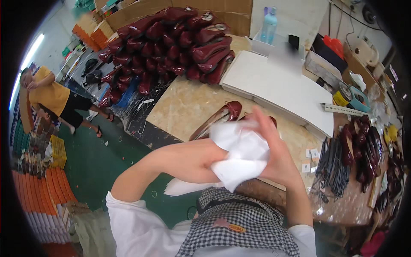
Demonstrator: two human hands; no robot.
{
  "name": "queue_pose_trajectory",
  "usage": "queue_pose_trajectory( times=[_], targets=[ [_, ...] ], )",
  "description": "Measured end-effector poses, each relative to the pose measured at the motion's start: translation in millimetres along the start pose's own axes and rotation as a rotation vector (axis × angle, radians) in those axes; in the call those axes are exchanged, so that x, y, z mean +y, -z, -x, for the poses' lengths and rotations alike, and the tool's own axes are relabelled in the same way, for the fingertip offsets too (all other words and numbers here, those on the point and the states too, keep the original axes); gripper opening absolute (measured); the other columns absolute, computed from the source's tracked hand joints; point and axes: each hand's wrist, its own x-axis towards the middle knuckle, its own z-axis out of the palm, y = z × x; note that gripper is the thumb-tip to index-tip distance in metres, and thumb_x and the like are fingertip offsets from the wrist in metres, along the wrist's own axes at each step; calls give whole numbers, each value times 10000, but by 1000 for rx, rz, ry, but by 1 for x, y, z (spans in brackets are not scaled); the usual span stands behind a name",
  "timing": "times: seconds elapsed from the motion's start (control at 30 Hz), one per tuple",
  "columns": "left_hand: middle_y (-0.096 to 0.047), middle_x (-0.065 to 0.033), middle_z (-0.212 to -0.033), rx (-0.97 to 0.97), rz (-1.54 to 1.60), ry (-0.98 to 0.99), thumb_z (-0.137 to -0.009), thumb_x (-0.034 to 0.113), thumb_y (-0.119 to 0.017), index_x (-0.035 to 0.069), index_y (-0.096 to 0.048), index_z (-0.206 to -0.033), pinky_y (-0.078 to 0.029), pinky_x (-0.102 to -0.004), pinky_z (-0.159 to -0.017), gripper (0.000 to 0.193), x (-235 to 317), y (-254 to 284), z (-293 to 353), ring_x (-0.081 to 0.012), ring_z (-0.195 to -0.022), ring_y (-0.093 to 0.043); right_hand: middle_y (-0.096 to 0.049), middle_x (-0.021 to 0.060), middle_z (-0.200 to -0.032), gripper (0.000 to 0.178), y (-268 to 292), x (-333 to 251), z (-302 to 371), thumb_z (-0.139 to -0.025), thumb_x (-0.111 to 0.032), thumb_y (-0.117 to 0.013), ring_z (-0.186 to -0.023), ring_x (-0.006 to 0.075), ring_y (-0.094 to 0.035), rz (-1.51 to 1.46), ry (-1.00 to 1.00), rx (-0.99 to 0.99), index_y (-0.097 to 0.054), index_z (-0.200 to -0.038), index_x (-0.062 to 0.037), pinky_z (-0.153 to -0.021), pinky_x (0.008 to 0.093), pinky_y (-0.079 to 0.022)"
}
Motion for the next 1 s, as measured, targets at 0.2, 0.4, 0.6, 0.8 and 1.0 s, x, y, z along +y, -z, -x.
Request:
queue_pose_trajectory(
  times=[0.2, 0.4, 0.6, 0.8, 1.0],
  targets=[
    [-652, -66, -1059, 177, 515, 129, -799, 149, -668, -30, -563, -1189, -483, -295, -853, 441, -32, 10, -24, -136, -972, -591, -681, 24, -784, 173, 3, 20, 5, -880, -111, -656, -711, 50, -585, -373, -285, 291, -681, -998, 13, -639, 212, -480],
    [-669, -99, -1006, 245, 568, 235, -815, 230, -702, -31, -603, -1140, -500, -299, -806, 429, -58, 33, -93, -158, -906, -627, -669, 40, -770, 169, 37, 78, -15, -895, -116, -636, -709, 59, -572, -236, -494, 342, -676, -987, 19, -624, 215, -465],
    [-680, -77, -951, 262, 684, 308, -864, 223, -662, -14, -632, -1127, -504, -278, -748, 355, -67, 75, -157, -125, -846, -627, -669, 99, -836, 236, 69, 104, -41, -882, -142, -651, -717, 80, -586, -227, -464, 439, -650, -1066, 5, -642, 229, -477],
    [-662, -30, -773, 253, 445, 309, -902, 241, -617, -6, -644, -1101, -482, -265, -623, 319, -32, 106, -192, -82, -689, -588, -677, 100, -820, 248, 97, 104, -45, -890, -156, -637, -693, 81, -587, -319, -697, 394, -647, -1084, -1, -618, 235, -471],
    [-606, -3, -696, 408, 626, 395, -967, 246, -531, -18, -653, -1009, -429, -242, -536, 294, -3, 92, -151, -49, -618, -518, -663, 74, -752, 233, 113, 75, -55, -899, -154, -621, -650, 83, -574, -488, -658, 323, -643, -1063, 10, -574, 248, -449]
  ],
)
